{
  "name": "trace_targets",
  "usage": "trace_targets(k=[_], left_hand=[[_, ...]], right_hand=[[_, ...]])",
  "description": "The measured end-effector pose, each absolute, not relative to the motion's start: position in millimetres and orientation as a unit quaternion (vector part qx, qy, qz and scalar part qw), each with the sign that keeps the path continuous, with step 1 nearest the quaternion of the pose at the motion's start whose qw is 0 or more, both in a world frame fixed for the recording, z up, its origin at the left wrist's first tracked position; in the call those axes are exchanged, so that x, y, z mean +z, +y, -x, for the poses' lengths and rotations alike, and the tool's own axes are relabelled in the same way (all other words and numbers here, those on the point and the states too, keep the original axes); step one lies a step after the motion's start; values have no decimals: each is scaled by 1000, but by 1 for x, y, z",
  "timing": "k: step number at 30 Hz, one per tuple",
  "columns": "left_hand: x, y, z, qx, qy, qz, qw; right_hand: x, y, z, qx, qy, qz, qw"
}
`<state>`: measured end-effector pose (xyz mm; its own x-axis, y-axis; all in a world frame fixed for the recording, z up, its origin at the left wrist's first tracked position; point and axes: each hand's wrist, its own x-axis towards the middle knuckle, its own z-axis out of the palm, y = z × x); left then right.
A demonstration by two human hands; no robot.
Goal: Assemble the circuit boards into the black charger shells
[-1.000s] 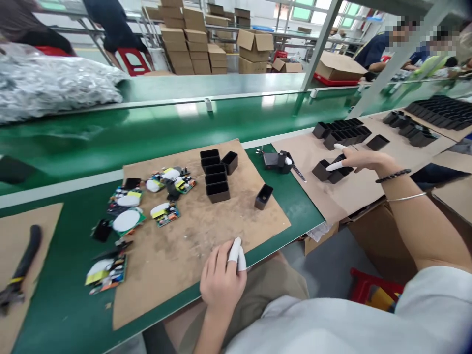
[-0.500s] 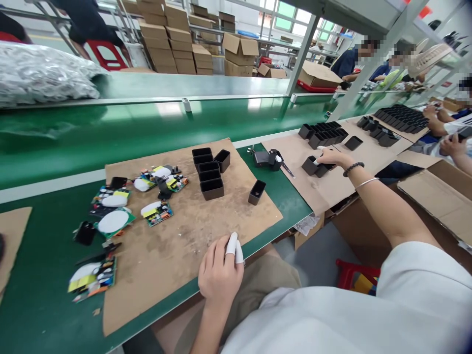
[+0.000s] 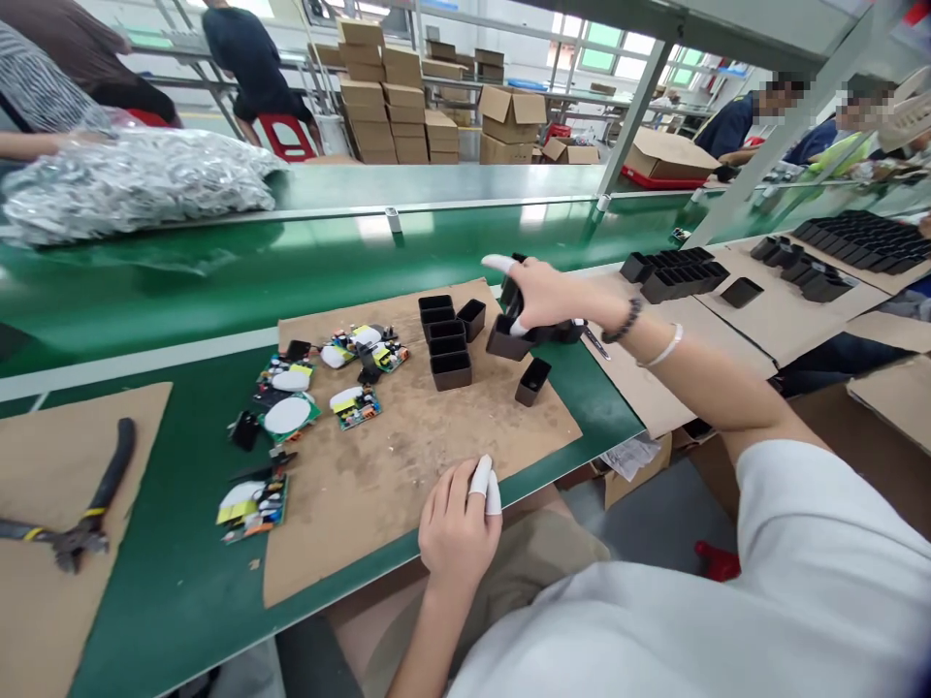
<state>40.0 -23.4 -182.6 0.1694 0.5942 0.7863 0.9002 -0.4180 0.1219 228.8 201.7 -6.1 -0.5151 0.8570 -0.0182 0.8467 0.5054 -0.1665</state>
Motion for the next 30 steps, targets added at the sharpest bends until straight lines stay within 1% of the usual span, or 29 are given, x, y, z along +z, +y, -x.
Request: trace_targets(k=[2,4,7,12,13,15,16,17,18,21,23,26,30], left_hand=[[-184,-24,-40,-402,-505,739,192],[-185,-24,-40,-399,-510,738,192],[-187,-25,-40,-396,-517,737,182],[-188,-26,-42,-393,-524,736,172],[-187,-26,-42,-394,-524,736,170],[-184,-26,-42,-398,-530,734,148],[-182,-26,-41,-401,-535,733,127],[-180,-27,-41,-408,-541,729,98],[-177,-27,-40,-417,-547,723,62],[-169,-27,-39,-443,-563,695,-57],[-164,-27,-39,-447,-573,680,-101],[-157,-22,-34,-433,-577,687,-92],[-149,-2,4,-397,-622,675,-18]], right_hand=[[-32,217,-205,62,-866,495,-47],[-51,227,-190,86,-874,468,-97],[-56,233,-183,141,-888,426,-97],[-10,215,-212,195,-903,382,1],[-1,207,-222,203,-904,376,-6],[8,187,-239,221,-898,374,-71],[6,176,-247,222,-892,378,-113],[2,165,-253,206,-887,390,-136],[-6,154,-256,187,-886,401,-140],[-33,123,-254,146,-885,431,-98],[-47,104,-244,152,-878,450,-64],[-60,85,-225,138,-868,477,-20],[-73,83,-209,90,-865,493,-3]])
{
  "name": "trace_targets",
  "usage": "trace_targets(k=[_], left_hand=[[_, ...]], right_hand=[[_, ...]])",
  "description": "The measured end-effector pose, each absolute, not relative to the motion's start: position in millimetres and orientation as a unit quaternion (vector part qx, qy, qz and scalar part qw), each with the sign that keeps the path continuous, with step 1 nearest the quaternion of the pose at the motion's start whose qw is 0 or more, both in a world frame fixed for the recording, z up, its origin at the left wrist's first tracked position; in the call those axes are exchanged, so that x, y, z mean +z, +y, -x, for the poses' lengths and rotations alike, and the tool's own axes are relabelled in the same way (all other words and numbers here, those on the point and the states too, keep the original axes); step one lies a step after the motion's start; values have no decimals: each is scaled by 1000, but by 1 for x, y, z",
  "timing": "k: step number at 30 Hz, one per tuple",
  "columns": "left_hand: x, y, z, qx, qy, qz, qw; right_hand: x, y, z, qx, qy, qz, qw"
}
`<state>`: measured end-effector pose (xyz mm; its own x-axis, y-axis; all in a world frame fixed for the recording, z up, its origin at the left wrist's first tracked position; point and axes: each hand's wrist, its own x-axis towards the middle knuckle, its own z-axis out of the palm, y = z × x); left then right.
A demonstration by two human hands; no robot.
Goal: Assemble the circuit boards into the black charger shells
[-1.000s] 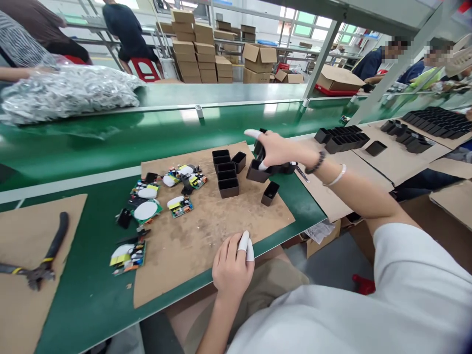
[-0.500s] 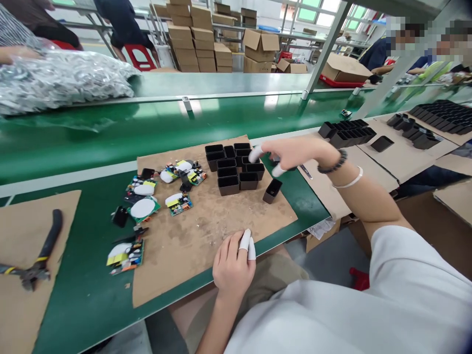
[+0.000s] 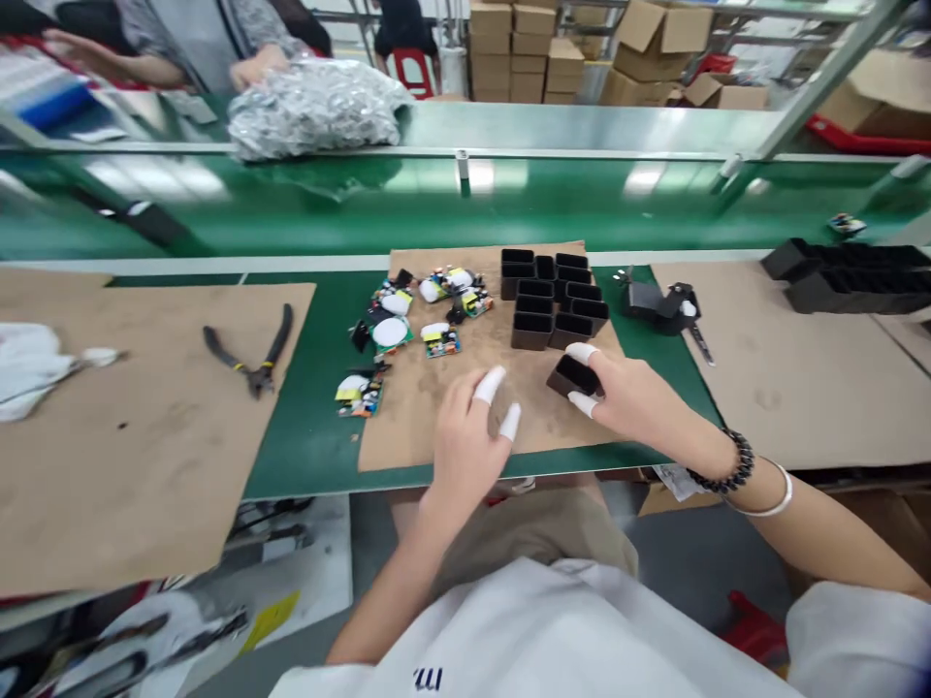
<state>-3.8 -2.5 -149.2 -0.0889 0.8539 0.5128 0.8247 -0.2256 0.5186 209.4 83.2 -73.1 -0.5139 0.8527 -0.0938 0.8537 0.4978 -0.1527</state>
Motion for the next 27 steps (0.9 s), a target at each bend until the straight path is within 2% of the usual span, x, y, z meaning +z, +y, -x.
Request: trace_targets(k=[4,7,10,13,16,21,24,27], left_hand=[[-136,28,68,304,699,-648,-4],[-124,58,107,209,696,-684,65],[-118,82,123,152,685,-701,127],[-117,88,118,178,686,-697,107],[-117,74,102,221,690,-687,61],[-112,37,72,236,653,-719,34],[-105,16,54,242,598,-763,-42],[-92,-1,35,269,513,-807,-117]], right_hand=[[-76,87,-205,-32,848,-528,-16],[-69,77,-206,13,833,-547,-76],[-63,63,-205,-13,829,-537,-156],[-70,52,-196,-130,827,-503,-216],[-86,46,-175,-265,802,-480,-237],[-105,46,-133,-391,730,-487,-279],[-108,46,-122,-485,666,-475,-308],[-107,42,-127,-629,563,-398,-358]])
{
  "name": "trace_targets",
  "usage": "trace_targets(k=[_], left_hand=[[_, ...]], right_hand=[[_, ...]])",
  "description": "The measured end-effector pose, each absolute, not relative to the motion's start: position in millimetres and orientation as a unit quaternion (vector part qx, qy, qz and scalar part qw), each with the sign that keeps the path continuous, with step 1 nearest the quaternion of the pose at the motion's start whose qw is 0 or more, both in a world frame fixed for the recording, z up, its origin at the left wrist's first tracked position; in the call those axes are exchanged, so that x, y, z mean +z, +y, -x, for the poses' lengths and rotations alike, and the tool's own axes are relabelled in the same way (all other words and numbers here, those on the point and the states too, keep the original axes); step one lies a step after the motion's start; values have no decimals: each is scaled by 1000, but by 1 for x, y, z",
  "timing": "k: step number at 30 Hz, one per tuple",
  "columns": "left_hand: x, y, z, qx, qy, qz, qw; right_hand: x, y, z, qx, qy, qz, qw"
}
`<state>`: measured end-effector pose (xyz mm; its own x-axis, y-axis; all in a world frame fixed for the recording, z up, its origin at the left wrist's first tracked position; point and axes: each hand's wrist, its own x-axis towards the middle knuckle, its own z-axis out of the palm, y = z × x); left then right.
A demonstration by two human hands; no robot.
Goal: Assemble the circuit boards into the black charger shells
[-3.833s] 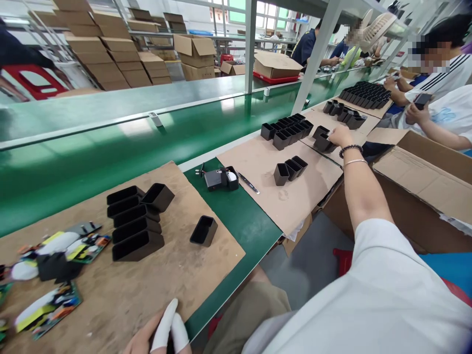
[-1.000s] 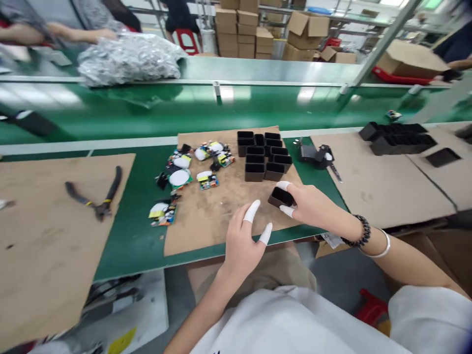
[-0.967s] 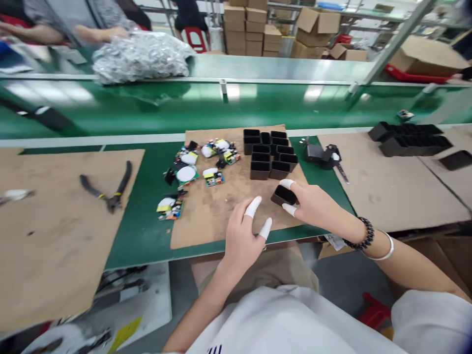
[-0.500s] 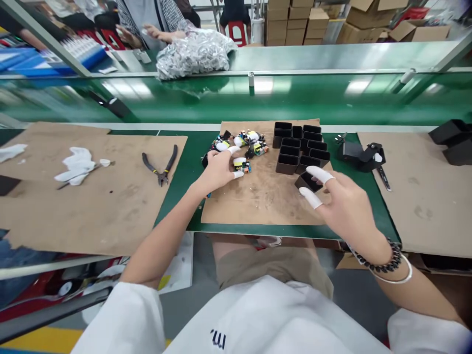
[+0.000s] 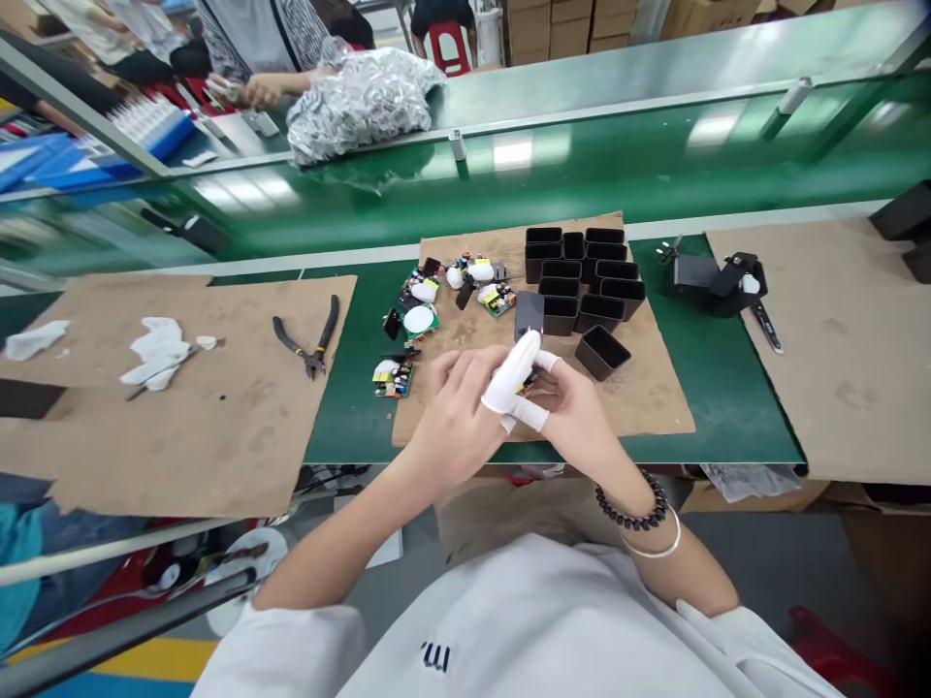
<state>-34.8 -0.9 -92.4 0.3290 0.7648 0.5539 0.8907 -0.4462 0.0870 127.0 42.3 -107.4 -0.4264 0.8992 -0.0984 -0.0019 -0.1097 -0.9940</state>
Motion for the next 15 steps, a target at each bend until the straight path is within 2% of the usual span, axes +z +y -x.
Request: trace_targets(k=[2,4,8,10,15], left_hand=[[-82,-8,23,-295,-474,823,108],[-72,-10,15,-319,-461,827,49],[-75,1,7,-389,-484,764,-176],[-90,11,0,-421,-515,701,-258],[-131,32,-42,-407,-580,653,-269]], right_hand=[[-107,39,-139,703,-488,348,382],[-106,35,-155,747,-436,325,382],[-106,27,-199,787,-375,326,366],[-107,22,-222,766,-376,362,374],[-121,12,-265,690,-348,445,453]])
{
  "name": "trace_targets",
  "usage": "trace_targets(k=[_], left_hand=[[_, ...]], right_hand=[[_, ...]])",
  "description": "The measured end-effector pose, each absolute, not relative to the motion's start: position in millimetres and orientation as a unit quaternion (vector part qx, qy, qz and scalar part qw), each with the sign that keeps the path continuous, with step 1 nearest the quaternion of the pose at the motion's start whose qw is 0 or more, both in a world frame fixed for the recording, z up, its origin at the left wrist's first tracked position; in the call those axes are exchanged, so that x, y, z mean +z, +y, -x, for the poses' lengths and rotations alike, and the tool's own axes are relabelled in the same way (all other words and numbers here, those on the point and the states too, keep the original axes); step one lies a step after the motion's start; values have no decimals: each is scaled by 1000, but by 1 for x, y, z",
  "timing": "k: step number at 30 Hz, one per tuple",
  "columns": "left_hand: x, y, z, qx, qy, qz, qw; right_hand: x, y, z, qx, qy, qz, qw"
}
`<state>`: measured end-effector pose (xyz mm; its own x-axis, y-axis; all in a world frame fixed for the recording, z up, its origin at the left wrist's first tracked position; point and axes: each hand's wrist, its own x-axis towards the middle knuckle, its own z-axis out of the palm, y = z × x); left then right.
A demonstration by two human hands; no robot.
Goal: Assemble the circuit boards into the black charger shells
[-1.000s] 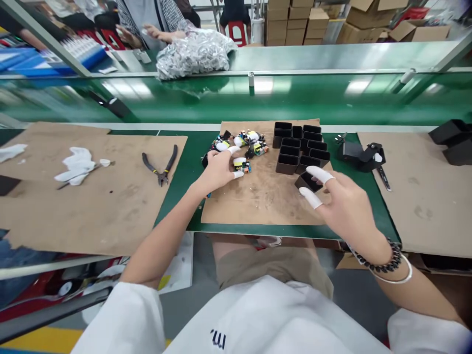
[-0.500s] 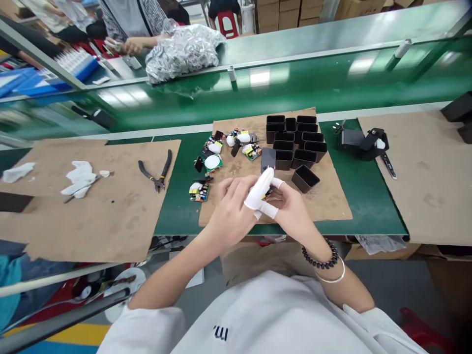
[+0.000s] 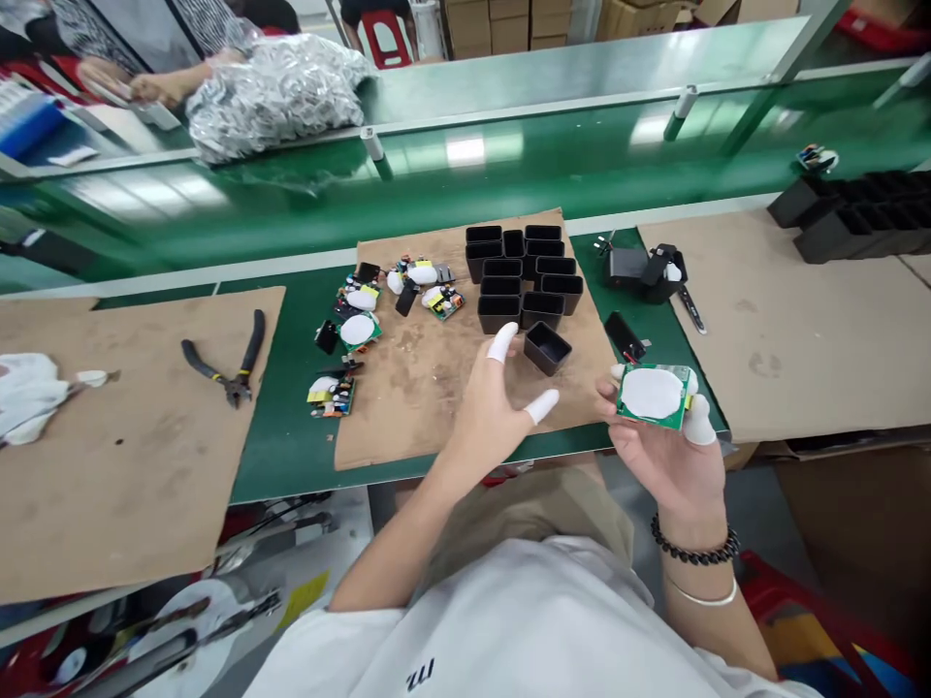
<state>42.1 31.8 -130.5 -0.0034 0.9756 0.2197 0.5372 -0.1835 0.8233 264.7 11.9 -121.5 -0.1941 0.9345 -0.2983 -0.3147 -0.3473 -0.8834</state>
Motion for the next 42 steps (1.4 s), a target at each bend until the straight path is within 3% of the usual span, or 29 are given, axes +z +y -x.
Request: trace_targets(k=[5,11,15,23,28,34,42], left_hand=[[-136,46,-77,375,621,-658,201],[-116,44,-76,245,705,-661,78],[-95,34,-59,154,722,-654,166],[-105,36,-33,241,609,-660,369],[-119,43,-38,273,589,-666,367],[-127,48,-56,379,506,-667,394],[-104,30,-58,452,476,-678,330]], right_hand=[[-140,7,-271,769,-204,345,497],[-147,7,-265,807,-179,277,490],[-149,10,-263,779,-209,299,511],[-158,16,-263,723,-265,314,556],[-164,23,-263,708,-314,311,551],[-160,37,-251,513,-451,358,636],[-131,38,-254,274,-717,275,578]])
